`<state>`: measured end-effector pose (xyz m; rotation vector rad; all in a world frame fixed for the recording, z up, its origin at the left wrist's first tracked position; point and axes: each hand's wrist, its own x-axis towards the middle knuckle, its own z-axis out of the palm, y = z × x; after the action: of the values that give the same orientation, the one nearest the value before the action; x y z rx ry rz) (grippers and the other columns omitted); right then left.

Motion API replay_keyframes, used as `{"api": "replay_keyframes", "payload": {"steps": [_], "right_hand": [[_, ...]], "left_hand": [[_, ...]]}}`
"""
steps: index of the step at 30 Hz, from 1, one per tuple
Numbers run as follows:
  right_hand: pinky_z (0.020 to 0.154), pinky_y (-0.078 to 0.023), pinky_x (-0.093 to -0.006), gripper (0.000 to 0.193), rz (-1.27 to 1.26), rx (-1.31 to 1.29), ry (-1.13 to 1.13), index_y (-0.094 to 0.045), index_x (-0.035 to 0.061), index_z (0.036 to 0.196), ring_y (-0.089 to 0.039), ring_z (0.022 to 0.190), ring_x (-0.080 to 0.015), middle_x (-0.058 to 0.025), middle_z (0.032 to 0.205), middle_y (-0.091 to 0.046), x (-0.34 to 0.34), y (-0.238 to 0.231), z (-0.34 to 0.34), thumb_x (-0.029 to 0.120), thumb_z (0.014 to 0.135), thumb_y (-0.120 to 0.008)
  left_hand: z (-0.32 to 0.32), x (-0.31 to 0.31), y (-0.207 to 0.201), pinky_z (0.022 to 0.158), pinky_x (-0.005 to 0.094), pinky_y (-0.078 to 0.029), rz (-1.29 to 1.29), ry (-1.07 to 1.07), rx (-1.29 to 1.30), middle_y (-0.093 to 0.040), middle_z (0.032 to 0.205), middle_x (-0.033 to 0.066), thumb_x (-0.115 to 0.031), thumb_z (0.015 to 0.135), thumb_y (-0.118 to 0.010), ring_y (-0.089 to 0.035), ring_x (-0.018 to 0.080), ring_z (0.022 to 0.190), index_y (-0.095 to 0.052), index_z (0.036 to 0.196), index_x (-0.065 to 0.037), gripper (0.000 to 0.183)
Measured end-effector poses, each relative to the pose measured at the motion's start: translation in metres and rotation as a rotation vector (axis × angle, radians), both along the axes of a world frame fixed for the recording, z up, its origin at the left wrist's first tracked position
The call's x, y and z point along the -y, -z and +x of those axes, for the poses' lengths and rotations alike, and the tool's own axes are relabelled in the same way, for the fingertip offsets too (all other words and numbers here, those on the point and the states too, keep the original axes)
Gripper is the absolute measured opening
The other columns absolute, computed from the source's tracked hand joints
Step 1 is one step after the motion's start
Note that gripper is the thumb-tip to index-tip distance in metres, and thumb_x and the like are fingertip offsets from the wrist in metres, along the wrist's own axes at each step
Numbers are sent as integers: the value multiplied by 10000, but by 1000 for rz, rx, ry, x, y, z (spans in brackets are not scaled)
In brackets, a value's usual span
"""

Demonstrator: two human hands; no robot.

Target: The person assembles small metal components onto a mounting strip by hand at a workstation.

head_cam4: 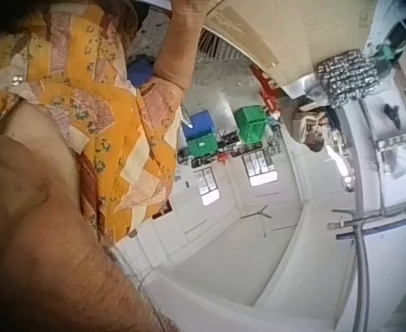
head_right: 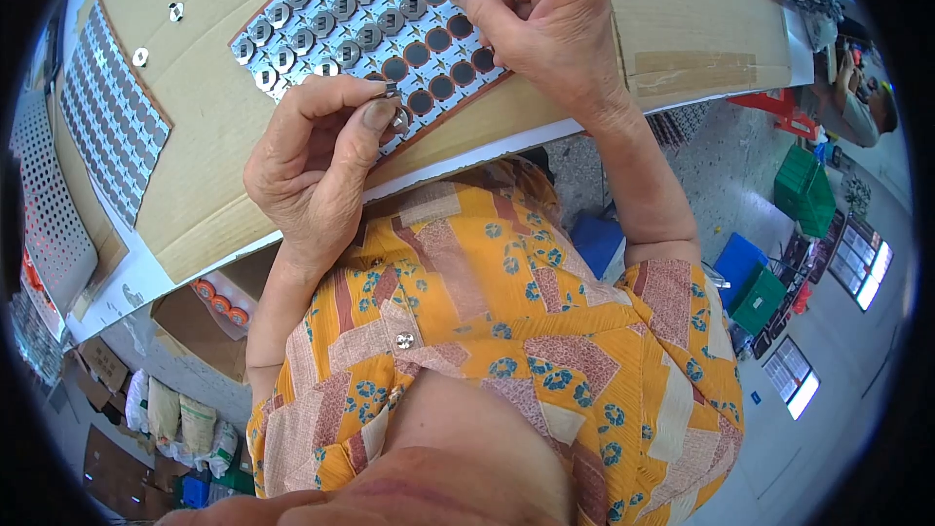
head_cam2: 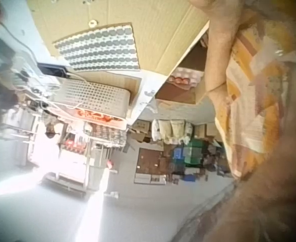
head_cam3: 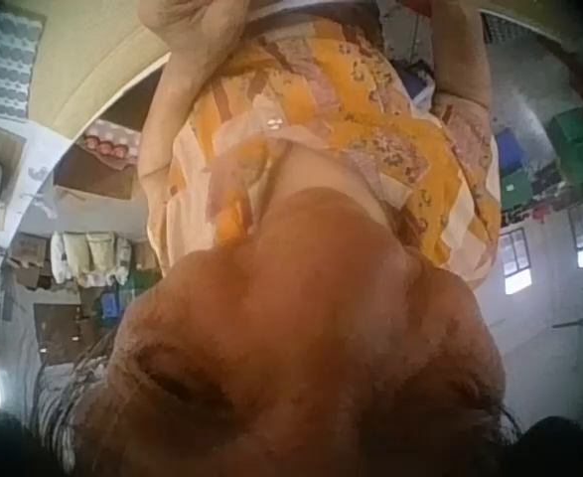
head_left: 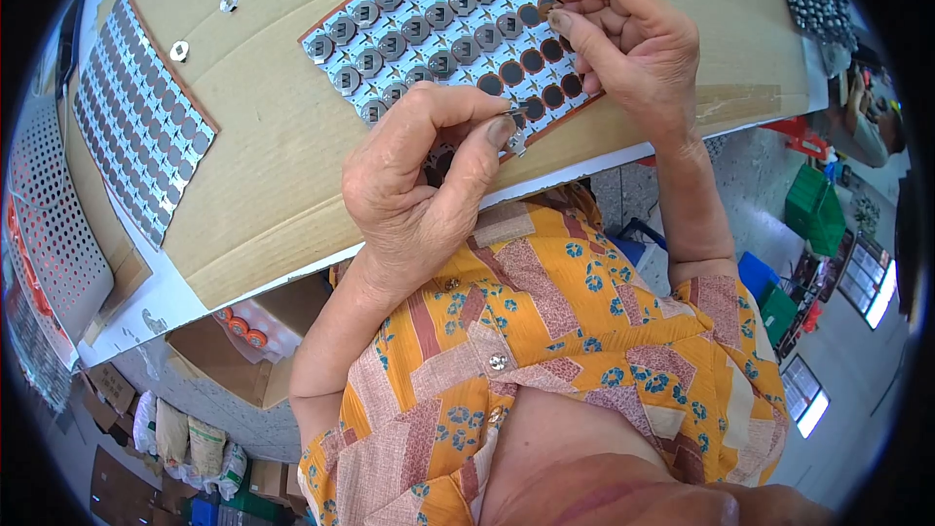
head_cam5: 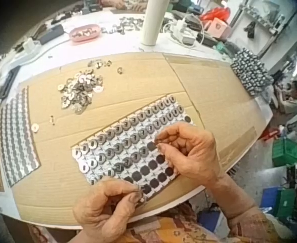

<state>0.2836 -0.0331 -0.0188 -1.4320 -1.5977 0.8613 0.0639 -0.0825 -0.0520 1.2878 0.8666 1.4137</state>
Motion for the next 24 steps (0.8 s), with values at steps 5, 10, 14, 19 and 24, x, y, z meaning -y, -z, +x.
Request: {"api": "replay_keyframes", "payload": {"steps": [5,10,14,19,24], "right_hand": [[478,-442,-144,186,-51,8,16,-730,-5,1180,-575,624,18,7,905,-744,-5,-3,-1,18,995,-731],[424,-431,-159,236,-369,-301,-62,-715,-32,1201,-536,542,-1,-38,889,-740,-29,-13,32,91,1001,-730],[384,-432,-165,279,-448,-363,-108,-707,-34,1232,-532,517,-6,-85,876,-737,-36,-17,36,122,1001,-724],[393,-429,-165,276,-443,-358,-110,-707,-31,1232,-537,533,-6,-75,884,-736,-34,-14,34,115,999,-726],[434,-402,-159,199,-110,26,-63,-717,-19,1193,-557,598,8,-3,889,-725,-15,-5,2,42,1004,-723]], "left_hand": [[0,0,-1,625,230,-504,-28,-2,2,-687,846,39,112,900,-737,-649,78,713,-729,1002,35,128],[0,0,-3,618,237,-501,-31,1,-31,-683,826,43,109,884,-751,-653,82,706,-732,982,30,127],[2,-1,-2,612,233,-495,-20,-13,1,-684,820,40,106,887,-751,-645,78,700,-733,979,24,125],[0,0,-3,603,231,-491,-40,-7,-7,-681,805,36,104,890,-750,-636,71,691,-728,976,21,122],[3,-1,0,599,236,-488,-13,-13,-23,-674,796,38,105,886,-750,-632,79,685,-726,971,21,122]]}}
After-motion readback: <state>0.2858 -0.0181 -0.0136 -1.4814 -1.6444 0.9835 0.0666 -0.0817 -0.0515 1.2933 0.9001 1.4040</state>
